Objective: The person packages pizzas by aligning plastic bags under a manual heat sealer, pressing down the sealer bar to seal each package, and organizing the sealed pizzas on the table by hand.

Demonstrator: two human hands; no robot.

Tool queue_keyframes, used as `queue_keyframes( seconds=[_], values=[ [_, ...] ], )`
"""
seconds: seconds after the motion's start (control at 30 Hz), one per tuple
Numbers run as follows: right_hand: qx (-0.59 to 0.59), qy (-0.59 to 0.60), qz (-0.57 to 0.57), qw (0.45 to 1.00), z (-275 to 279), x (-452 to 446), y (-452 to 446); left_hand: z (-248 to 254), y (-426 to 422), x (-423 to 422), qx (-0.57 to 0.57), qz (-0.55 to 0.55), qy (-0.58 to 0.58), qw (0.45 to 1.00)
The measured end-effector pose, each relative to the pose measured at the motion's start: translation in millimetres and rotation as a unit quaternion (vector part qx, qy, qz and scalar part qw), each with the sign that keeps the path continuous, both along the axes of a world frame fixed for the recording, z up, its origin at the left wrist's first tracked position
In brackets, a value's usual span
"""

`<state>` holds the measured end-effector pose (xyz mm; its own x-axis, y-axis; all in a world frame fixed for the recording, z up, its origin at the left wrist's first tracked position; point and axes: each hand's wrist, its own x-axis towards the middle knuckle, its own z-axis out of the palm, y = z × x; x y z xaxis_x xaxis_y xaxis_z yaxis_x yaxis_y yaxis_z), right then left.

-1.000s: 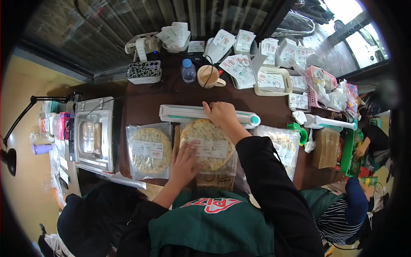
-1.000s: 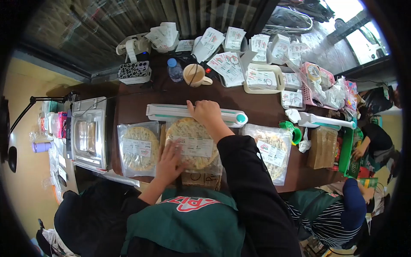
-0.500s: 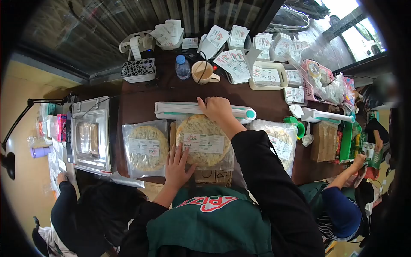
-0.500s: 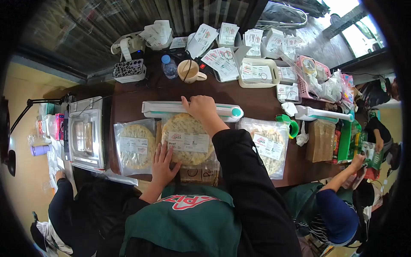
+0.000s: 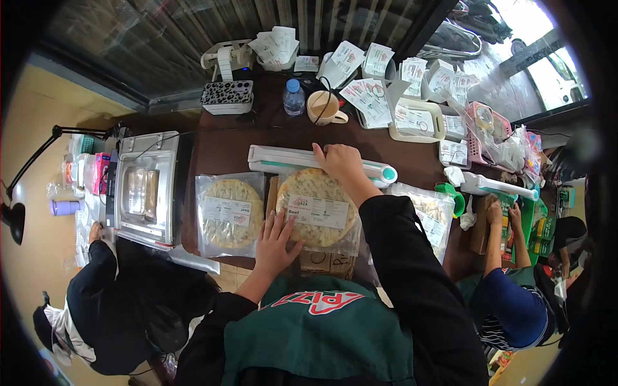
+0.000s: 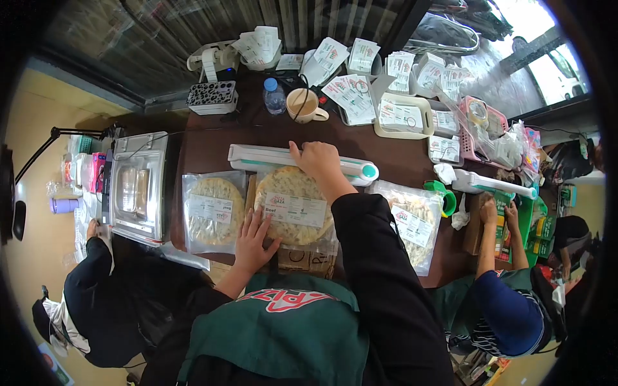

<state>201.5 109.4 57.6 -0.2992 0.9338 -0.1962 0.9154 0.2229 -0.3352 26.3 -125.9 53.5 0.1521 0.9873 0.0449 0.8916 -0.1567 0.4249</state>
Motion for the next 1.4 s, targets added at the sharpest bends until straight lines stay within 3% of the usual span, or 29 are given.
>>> queue_keyframes(
  seconds=[0.17, 0.27, 0.37, 0.57, 0.67, 0.87, 1.2, 1.4],
  values=[
    [-0.023, -0.001, 0.002, 1.0, 2.4, 0.9, 0.9, -4.2, -2.7, -0.6, 0.022, 0.004, -0.009, 1.0],
    [-0.132, -0.019, 0.017, 0.991, 29.4, -0.5, 7.9, -2.8, -3.1, -0.9, 0.028, 0.005, -0.016, 0.999],
    [-0.099, 0.039, 0.001, 0.994, 47.2, -1.3, 11.2, -4.6, -4.2, -1.3, 0.035, 0.0, -0.007, 0.999],
    [-0.176, 0.192, -0.031, 0.965, 63.9, 2.6, 44.6, -8.3, -5.2, -1.1, 0.052, -0.003, -0.017, 0.998],
    [-0.076, 0.172, 0.006, 0.982, 60.5, 3.7, 37.3, -9.1, -5.3, -1.0, 0.053, 0.0, -0.026, 0.998],
    [-0.182, -0.008, 0.031, 0.983, 40.5, -11.8, 20.5, -11.0, -5.6, -1.5, 0.044, 0.001, -0.018, 0.999],
    [-0.011, 0.004, 0.001, 1.0, 4.5, -13.7, 0.9, -3.0, -1.1, -0.5, 0.012, 0.007, -0.014, 1.0],
    [-0.008, 0.005, 0.0, 1.0, 5.1, -14.7, 1.4, -3.7, -0.8, -1.1, 0.006, 0.008, -0.014, 1.0]
  ],
)
